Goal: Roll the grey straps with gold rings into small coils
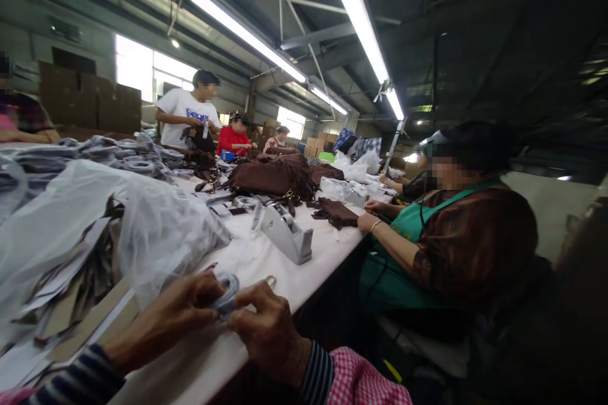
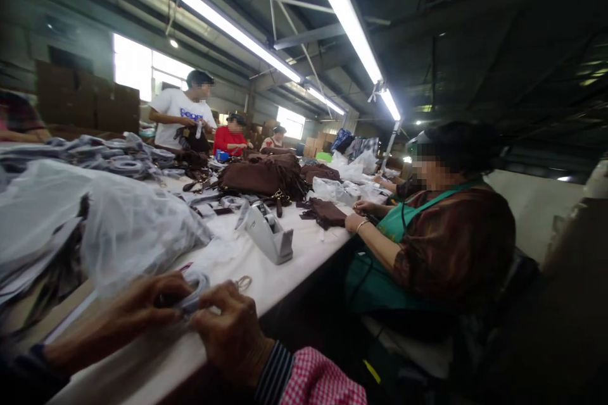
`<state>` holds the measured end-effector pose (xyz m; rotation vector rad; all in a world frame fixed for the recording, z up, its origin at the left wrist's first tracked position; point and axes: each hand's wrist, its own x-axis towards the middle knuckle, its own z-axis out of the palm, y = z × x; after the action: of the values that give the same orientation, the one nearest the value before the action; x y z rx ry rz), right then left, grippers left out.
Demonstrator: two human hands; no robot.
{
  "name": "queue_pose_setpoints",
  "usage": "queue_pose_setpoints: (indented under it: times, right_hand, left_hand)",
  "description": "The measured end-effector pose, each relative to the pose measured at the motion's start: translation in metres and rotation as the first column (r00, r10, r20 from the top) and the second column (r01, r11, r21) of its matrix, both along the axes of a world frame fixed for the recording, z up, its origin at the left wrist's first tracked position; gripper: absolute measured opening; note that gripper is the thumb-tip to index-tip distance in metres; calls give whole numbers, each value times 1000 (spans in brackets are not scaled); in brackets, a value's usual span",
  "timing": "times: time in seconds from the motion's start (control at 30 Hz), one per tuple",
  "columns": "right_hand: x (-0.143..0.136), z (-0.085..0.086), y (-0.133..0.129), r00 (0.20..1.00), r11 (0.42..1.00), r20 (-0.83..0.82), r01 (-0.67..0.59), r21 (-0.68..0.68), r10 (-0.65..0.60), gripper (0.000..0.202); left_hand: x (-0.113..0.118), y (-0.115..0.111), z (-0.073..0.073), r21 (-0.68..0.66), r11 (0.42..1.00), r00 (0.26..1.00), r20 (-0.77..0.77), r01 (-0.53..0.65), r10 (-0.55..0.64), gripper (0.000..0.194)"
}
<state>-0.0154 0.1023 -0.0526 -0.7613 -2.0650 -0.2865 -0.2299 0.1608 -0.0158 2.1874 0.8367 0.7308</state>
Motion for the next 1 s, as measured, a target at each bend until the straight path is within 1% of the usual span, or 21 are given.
queue_pose_setpoints:
  times: [0.03,0.1,0.17,0.23,0.27,0.33,0.37,0.43,0.5,0.53,0.57,0.6,0.7,0.73,0.77,0.83,0.87,0.93,1.0]
  right_hand:
    - [0,-4,1,1000,1000,2,-1,-16,1,12]
    - [1,-12,3,999,997,30,15,-78,-12,9]
    - [0,-12,7,994,986,85,76,-145,-64,5]
    - [-1,-3,12,985,964,144,130,-230,-99,7]
    - [-2,4,14,984,950,152,131,-282,-91,8]
    - [-3,21,21,995,906,92,61,-418,-24,8]
    - [-3,28,25,999,868,27,-2,-496,17,8]
    - [-3,37,35,990,756,-122,-132,-642,70,12]
    - [-2,40,45,970,626,-229,-225,-746,75,15]
    - [-2,40,50,963,572,-261,-253,-781,70,15]
    - [-2,39,54,959,531,-278,-268,-804,63,15]
    - [-2,39,56,958,510,-282,-269,-817,54,16]
    - [-3,42,58,962,501,-272,-237,-832,3,28]
    - [-4,45,57,961,478,-275,-238,-846,-8,33]
    - [-4,48,56,959,438,-284,-252,-863,-7,36]
    - [-4,54,56,952,341,-307,-296,-892,25,34]
    - [-3,56,58,949,305,-313,-311,-900,46,30]
    - [-2,59,62,947,266,-309,-321,-909,85,22]
    - [-2,60,68,949,218,-295,-313,-924,114,18]
  left_hand:
    - [3,-4,-7,103,994,999,-18,-25,27,18]
    - [10,-10,-24,274,959,997,-6,-76,81,19]
    - [14,-12,-41,382,918,993,18,-111,113,22]
    - [17,-11,-53,420,898,990,10,-129,138,25]
    - [17,-10,-57,421,896,988,-1,-140,155,26]
    - [17,-7,-59,412,893,978,-16,-181,206,26]
    - [17,-5,-59,403,892,973,-20,-204,232,24]
    - [16,-3,-55,364,901,962,-46,-235,269,19]
    - [15,-4,-47,309,920,959,-71,-242,275,17]
    - [14,-5,-42,276,934,963,-74,-229,258,18]
    - [13,-7,-37,241,946,969,-66,-217,239,19]
    - [12,-9,-30,199,958,975,-50,-205,219,21]
    - [10,-17,-13,30,981,981,60,-189,187,24]
    - [11,-19,-9,-21,980,973,114,-198,199,23]
    - [12,-20,-6,-60,978,966,157,-200,207,21]
    - [17,-20,-4,-79,971,941,239,-228,240,19]
    - [19,-19,-5,-74,964,923,280,-254,264,20]
    - [24,-18,-9,-44,951,887,349,-307,303,18]
    - [29,-19,-10,-13,941,870,379,-338,317,16]
